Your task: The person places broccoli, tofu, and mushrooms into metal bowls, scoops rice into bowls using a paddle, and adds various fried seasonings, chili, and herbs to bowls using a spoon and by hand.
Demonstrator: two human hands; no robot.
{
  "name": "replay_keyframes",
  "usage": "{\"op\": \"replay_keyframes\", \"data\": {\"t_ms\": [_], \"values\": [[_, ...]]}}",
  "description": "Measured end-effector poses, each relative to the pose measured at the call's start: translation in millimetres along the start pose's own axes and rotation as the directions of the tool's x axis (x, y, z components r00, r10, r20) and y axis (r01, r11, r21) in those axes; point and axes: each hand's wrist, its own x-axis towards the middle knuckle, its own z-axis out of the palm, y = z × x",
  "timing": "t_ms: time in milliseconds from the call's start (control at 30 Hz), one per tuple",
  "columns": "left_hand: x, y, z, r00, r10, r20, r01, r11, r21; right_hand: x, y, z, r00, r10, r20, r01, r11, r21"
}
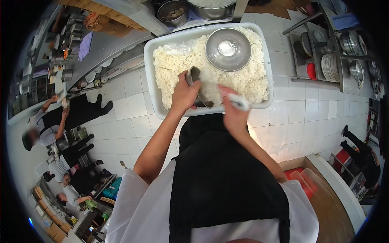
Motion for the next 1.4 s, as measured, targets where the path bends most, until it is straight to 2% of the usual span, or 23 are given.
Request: {"op": "replay_keyframes", "data": {"t_ms": [33, 67, 100, 133, 167, 200, 267, 333, 400, 533, 600, 667, 700, 833, 867, 900, 933, 1033, 1100, 1133, 1200, 1333, 1400], "values": [[-2.9, -0.2, -0.9, 1.0, -0.03, -0.002, 0.03, 0.999, -0.039, -8.4, -7.5, 11.0, 0.99, 0.0, 0.141, 0.008, 0.999, -0.05], [9.1, -22.7, -0.6, 1.0, -0.013, -0.007, 0.013, 0.999, -0.036, -14.5, 1.5, 22.2, 0.964, -0.096, 0.248, 0.113, 0.992, -0.056], [34.7, -61.0, -0.6, 0.995, 0.092, -0.037, -0.097, 0.986, -0.137, -16.8, -0.4, 32.5, 0.925, -0.209, 0.316, 0.236, 0.971, -0.05], [51.0, -75.6, -4.9, 0.977, 0.198, -0.077, -0.211, 0.95, -0.231, -10.5, -13.5, 34.0, 0.864, -0.301, 0.403, 0.386, 0.911, -0.145], [12.7, -28.2, -20.3, 0.997, -0.059, 0.041, 0.069, 0.946, -0.316, -8.6, -20.5, 27.4, 0.889, -0.275, 0.367, 0.336, 0.935, -0.113], [15.9, -30.5, -26.4, 0.998, -0.038, 0.042, 0.049, 0.949, -0.31, -7.5, -25.6, 14.4, 0.915, -0.233, 0.331, 0.274, 0.958, -0.084], [21.4, -52.2, -32.8, 0.995, -0.071, 0.063, 0.084, 0.965, -0.249, 0.6, -51.2, -21.2, 0.986, -0.126, 0.106, 0.133, 0.989, -0.068], [14.5, -50.8, -39.1, 0.996, -0.064, 0.069, 0.078, 0.969, -0.235, 10.4, -64.1, -68.2, 0.986, -0.116, -0.119, 0.117, 0.993, 0.005], [14.1, -51.6, -42.2, 0.999, 0.035, -0.006, -0.036, 0.992, -0.123, 21.5, -64.6, -100.4, 0.957, -0.058, -0.283, 0.049, 0.998, -0.041], [13.7, -39.0, -30.7, 0.996, 0.074, -0.048, -0.073, 0.997, 0.02, 31.3, -26.2, -101.6, 0.947, 0.005, -0.321, -0.014, 1.0, -0.024], [18.4, -35.6, -23.2, 0.997, 0.074, -0.033, -0.073, 0.997, 0.009, 30.8, 1.6, -77.2, 0.974, 0.019, -0.225, -0.02, 1.0, -0.002], [23.2, -28.7, -19.5, 0.992, 0.108, -0.072, -0.101, 0.99, 0.098, 33.2, 19.0, -57.1, 0.972, 0.058, -0.226, -0.04, 0.996, 0.082], [13.1, -18.9, -20.9, 0.999, 0.034, -0.037, -0.031, 0.998, 0.061, 32.9, 23.3, -50.9, 0.969, 0.11, -0.223, -0.076, 0.984, 0.158], [3.9, -35.9, -21.1, 0.996, 0.073, -0.053, -0.076, 0.995, -0.062, 15.6, -12.3, -31.2, 0.981, 0.087, -0.173, -0.053, 0.98, 0.193], [0.1, -41.4, -21.7, 0.996, 0.073, -0.059, -0.076, 0.995, -0.061, 9.3, -19.7, -20.8, 0.995, 0.024, -0.102, -0.01, 0.99, 0.138], [-4.0, -46.2, -23.3, 0.996, 0.063, -0.061, -0.073, 0.982, -0.174, 4.9, -26.6, -8.4, 0.999, -0.041, -0.024, 0.043, 0.995, 0.085], [-8.8, -48.6, -25.9, 0.996, 0.058, -0.063, -0.074, 0.955, -0.287, 2.4, -32.8, 6.7, 0.991, -0.114, 0.065, 0.109, 0.991, 0.072], [-23.8, -53.2, -31.3, 0.995, 0.053, -0.081, -0.087, 0.857, -0.508, 1.6, -42.4, 18.3, 0.983, -0.098, 0.156, 0.089, 0.994, 0.063], [-23.6, -62.3, -38.5, 0.998, 0.034, -0.058, -0.065, 0.701, -0.71, 10.8, -60.7, 1.6, 0.913, -0.407, -0.001, 0.407, 0.913, 0.042], [-22.1, -67.8, -40.1, 0.997, 0.034, -0.075, -0.078, 0.684, -0.725, 16.8, -79.2, -5.5, 0.933, -0.359, -0.035, 0.361, 0.925, 0.116], [-15.4, -76.6, -42.0, 0.998, 0.046, -0.044, -0.06, 0.452, -0.89, 27.9, -91.9, -24.9, 0.979, -0.174, -0.103, 0.184, 0.978, 0.1], [-2.2, -74.2, -31.3, 0.978, 0.045, -0.203, -0.204, 0.386, -0.9, 27.9, -71.2, -37.3, 0.986, -0.167, -0.016, 0.168, 0.985, 0.036], [-4.0, -68.6, -27.4, 0.974, 0.039, -0.221, -0.223, 0.29, -0.931, 17.7, -70.6, -18.0, 0.958, -0.284, 0.032, 0.286, 0.957, -0.058]]}}
